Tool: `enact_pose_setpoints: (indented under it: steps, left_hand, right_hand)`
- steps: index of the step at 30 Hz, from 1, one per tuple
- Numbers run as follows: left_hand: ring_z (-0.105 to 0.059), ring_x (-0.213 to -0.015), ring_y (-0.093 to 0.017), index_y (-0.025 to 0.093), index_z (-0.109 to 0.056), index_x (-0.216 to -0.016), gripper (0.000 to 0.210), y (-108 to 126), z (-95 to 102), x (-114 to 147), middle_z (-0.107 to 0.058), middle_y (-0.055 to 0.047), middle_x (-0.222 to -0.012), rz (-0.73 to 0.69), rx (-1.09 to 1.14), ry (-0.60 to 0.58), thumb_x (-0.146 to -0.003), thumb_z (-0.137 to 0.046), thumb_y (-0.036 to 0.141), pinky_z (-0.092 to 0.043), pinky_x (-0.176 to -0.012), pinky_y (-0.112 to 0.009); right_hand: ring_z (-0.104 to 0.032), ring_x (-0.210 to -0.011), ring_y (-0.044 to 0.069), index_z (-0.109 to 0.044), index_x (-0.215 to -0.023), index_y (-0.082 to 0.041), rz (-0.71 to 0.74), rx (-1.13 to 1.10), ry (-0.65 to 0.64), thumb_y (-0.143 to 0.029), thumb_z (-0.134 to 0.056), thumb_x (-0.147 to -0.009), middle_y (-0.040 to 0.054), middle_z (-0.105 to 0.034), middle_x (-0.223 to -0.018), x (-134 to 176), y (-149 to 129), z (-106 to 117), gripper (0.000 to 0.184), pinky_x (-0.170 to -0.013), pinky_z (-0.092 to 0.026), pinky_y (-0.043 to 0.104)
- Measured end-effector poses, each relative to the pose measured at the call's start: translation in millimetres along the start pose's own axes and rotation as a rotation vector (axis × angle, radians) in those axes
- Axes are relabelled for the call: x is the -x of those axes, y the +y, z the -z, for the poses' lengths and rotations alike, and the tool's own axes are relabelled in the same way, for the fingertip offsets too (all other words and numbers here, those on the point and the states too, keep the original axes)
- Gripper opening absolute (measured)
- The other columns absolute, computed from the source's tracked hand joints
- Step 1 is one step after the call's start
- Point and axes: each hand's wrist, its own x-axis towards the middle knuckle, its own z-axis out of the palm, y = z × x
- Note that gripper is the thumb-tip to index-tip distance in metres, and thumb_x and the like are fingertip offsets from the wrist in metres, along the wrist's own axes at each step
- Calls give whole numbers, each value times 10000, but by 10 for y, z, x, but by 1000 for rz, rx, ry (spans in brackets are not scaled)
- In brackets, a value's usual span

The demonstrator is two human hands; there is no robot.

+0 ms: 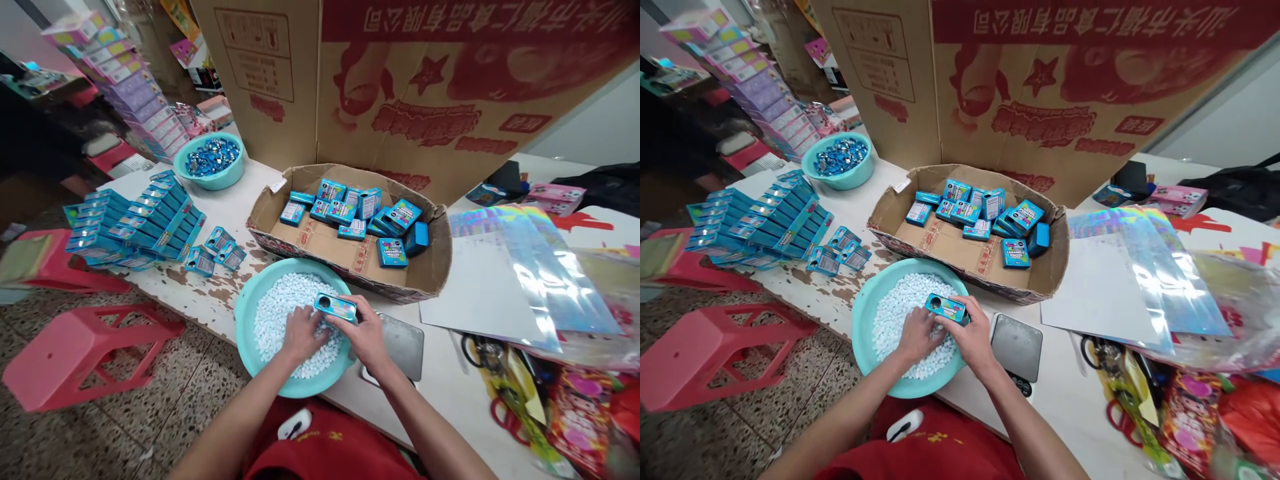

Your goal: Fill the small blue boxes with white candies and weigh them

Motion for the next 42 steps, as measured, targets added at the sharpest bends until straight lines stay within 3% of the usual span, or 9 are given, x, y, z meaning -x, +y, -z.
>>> enact_pose_setpoints:
  steps: [3, 7, 10, 12, 14, 17, 26, 36, 42]
  left_hand:
    - [-529, -902, -246, 236, -636, -983, 295, -294, 44, -8, -586, -89, -990, 33, 134, -15, -855, -443, 418, -418, -794, -383]
    - [-568, -847, -214, 202, -622, -818, 197, -594, 195, -201, -619, -56, -865, 184, 572, 107, -789, -554, 385, -436, -792, -342]
    - [-553, -654, -158, 197, -584, -857, 255, -522, 451, -264, -592, -15, -744, 279, 915, 106, -794, -552, 441, -452, -624, -277]
    - [-492, -536, -119, 190, -558, -878, 271, -388, 676, -251, -543, 14, -671, 335, 1271, 89, -788, -569, 446, -411, -514, -236]
    - [-477, -523, -98, 185, -540, -857, 236, -262, 895, -233, -520, 27, -653, 313, 1532, 113, -781, -596, 401, -399, -506, -214]
    - [-504, -551, -98, 186, -505, -806, 177, -170, 1125, -244, -519, 31, -627, 270, 1696, 174, -785, -598, 335, -412, -538, -203]
    - [-549, -533, -107, 207, -465, -884, 177, -73, 1242, -269, -524, 55, -578, 213, 1719, 192, -813, -584, 318, -456, -616, -231]
    - [-514, -543, -90, 167, -452, -624, 323, 194, 1179, -55, -488, 38, -558, 168, 1556, 392, -820, -577, 391, -434, -642, -228]
    - [-477, -488, -87, 175, -446, -629, 342, 367, 1176, 33, -459, 48, -540, 190, 1586, 450, -799, -594, 431, -406, -527, -219]
  right_hand:
    - [-584, -915, 208, -632, -1000, -228, -8, 48, 19, -403, -766, -691, 33, -609, -970, -15, 32, -50, 379, -816, -459, 334]
    - [-587, -922, 220, -630, -987, -224, -35, 146, 49, -418, -754, -701, 39, -618, -966, 27, 54, -131, 368, -831, -462, 352]
    - [-586, -924, 230, -620, -989, -220, -23, 198, 49, -408, -747, -714, 50, -619, -963, 93, 26, -275, 356, -828, -470, 367]
    - [-585, -918, 232, -612, -998, -219, 7, 220, 33, -390, -731, -739, 57, -619, -957, 138, -25, -417, 333, -814, -477, 370]
    - [-585, -914, 233, -605, -1010, -221, 33, 244, 17, -367, -711, -764, 61, -621, -952, 175, -94, -568, 306, -809, -478, 373]
    - [-584, -914, 234, -597, -1024, -224, 25, 288, 48, -356, -714, -767, 62, -621, -956, 219, -193, -736, 311, -811, -468, 375]
    - [-591, -885, 232, -615, -985, -211, -21, 289, 77, -342, -773, -701, 44, -627, -913, 299, -270, -764, 351, -789, -453, 362]
    - [-601, -865, 227, -638, -935, -217, -2, 187, 65, -312, -786, -670, 33, -634, -892, 365, -318, -474, 318, -781, -462, 356]
    - [-597, -846, 214, -639, -934, -212, 36, 185, 25, -288, -808, -633, 21, -623, -872, 451, -349, -371, 354, -762, -464, 338]
